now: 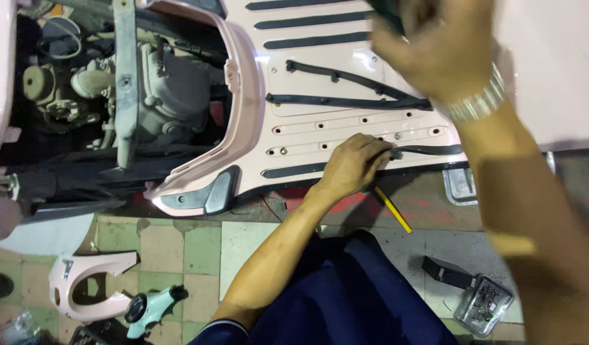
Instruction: The person installs rubber strips on the floorboard of a scooter using a mallet and adhesive, trims a strip with a utility knife, and uses a power drill to secure components underneath the body.
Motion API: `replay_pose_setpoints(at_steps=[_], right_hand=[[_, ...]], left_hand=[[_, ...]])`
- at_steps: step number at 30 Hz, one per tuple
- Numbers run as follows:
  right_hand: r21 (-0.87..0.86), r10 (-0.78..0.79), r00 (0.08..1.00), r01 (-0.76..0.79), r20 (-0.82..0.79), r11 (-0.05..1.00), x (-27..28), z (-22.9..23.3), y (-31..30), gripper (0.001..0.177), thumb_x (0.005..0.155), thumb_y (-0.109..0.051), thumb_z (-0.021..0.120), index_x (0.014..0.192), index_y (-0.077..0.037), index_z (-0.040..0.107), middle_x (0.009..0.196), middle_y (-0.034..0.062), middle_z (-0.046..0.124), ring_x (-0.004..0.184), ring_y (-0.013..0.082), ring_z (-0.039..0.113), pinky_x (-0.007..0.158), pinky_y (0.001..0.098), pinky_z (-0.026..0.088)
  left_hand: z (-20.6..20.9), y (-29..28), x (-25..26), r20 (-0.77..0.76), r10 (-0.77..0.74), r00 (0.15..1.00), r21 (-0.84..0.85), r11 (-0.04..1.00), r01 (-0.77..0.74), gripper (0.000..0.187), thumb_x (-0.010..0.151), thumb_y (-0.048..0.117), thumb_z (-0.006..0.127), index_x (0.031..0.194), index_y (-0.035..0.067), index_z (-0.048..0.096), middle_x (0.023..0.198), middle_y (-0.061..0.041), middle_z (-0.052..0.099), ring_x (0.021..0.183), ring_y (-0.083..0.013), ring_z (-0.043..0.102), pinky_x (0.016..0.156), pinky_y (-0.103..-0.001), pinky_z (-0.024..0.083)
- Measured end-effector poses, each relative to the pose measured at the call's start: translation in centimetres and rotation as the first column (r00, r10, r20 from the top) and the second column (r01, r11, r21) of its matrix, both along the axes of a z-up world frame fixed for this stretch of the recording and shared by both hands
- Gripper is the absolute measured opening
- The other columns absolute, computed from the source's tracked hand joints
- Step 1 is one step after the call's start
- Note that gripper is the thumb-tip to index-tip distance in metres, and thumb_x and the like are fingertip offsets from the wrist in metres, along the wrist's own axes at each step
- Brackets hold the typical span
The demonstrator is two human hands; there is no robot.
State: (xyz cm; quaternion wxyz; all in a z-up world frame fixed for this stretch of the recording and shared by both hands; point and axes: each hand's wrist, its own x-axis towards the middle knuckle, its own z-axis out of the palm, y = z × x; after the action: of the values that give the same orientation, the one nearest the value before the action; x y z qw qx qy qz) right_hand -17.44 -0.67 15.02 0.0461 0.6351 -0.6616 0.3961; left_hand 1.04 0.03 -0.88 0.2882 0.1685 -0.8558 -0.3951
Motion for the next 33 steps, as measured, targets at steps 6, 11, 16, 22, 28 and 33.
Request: replay_pose_setpoints(at_steps=[6,11,16,22,28,33], right_hand=[[-0.134,0.141,0.561,-0.053,0.816,0.990,4.2,1.5,16.5,0.040,0.100,-0.020,0.051,0.136,-0.001,0.050,0.109,0.0225,0.067,0.084,0.0326,0.075,0.073,0.0411,0.068],[-0.273,0.276,0.012,-0.122,0.961,0.954,7.1,-8.0,24.9,0.021,0.101,-0.008,0.069,0.110,-0.005,0.051,0.110,0.0207,0.063,0.103,0.0311,0.067,0.086,0.0442,0.059],[0.201,-0.272,0.333,0.232,0.903,0.952,11.8,-14.2,25.7,0.053,0.096,-0.005,0.076,0.134,0.004,0.041,0.104,0.0142,0.060,0.087,0.0244,0.059,0.074,0.0400,0.048],[0.423,-0.590,0.597,0.412,0.544,0.807,13.2,-14.4,22.5,0.051,0.093,-0.029,0.073,0.133,-0.002,0.056,0.107,0.0137,0.072,0.095,0.0257,0.071,0.082,0.0370,0.055],[0.421,-0.593,0.725,0.443,0.351,0.791,13.3,-15.1,22.1,0.050,0.097,-0.040,0.066,0.130,-0.003,0.060,0.118,0.0189,0.069,0.107,0.0392,0.069,0.087,0.0465,0.054],[0.444,-0.602,0.735,0.448,0.312,0.776,13.4,-15.6,21.5,0.051,0.095,-0.040,0.067,0.129,-0.002,0.060,0.118,0.0201,0.068,0.106,0.0408,0.067,0.087,0.0480,0.053]], left_hand=[[0.2,-0.5,-0.5,0.040,-0.033,0.999,0.032,0.999,0.032,0.019,0.094,0.020,0.070,0.108,0.007,0.074,0.098,-0.011,0.075,0.092,-0.0325,0.068,0.084,-0.042,0.055],[0.7,-0.6,-1.3,0.147,-0.039,0.988,0.084,0.996,0.027,0.019,0.093,0.018,0.067,0.107,0.007,0.075,0.096,-0.013,0.076,0.090,-0.0349,0.068,0.081,-0.044,0.054],[0.9,-1.3,-2.6,0.396,-0.123,0.910,0.211,0.977,0.040,0.023,0.093,0.022,0.066,0.108,0.009,0.078,0.094,-0.016,0.076,0.088,-0.0365,0.071,0.081,-0.046,0.054],[0.7,-4.4,-4.0,0.482,-0.379,0.790,0.330,0.914,0.237,0.026,0.093,0.028,0.066,0.107,0.008,0.076,0.092,-0.014,0.076,0.085,-0.0303,0.073,0.078,-0.043,0.055],[1.5,-6.1,-3.9,0.414,-0.614,0.672,0.493,0.772,0.401,0.024,0.100,0.027,0.061,0.094,0.007,0.074,0.079,-0.005,0.074,0.071,-0.0172,0.058,0.067,-0.035,0.049],[1.0,-7.4,-3.8,0.350,-0.702,0.620,0.511,0.698,0.502,0.019,0.100,0.021,0.060,0.100,0.007,0.072,0.078,-0.003,0.064,0.075,-0.0130,0.053,0.069,-0.032,0.047]])
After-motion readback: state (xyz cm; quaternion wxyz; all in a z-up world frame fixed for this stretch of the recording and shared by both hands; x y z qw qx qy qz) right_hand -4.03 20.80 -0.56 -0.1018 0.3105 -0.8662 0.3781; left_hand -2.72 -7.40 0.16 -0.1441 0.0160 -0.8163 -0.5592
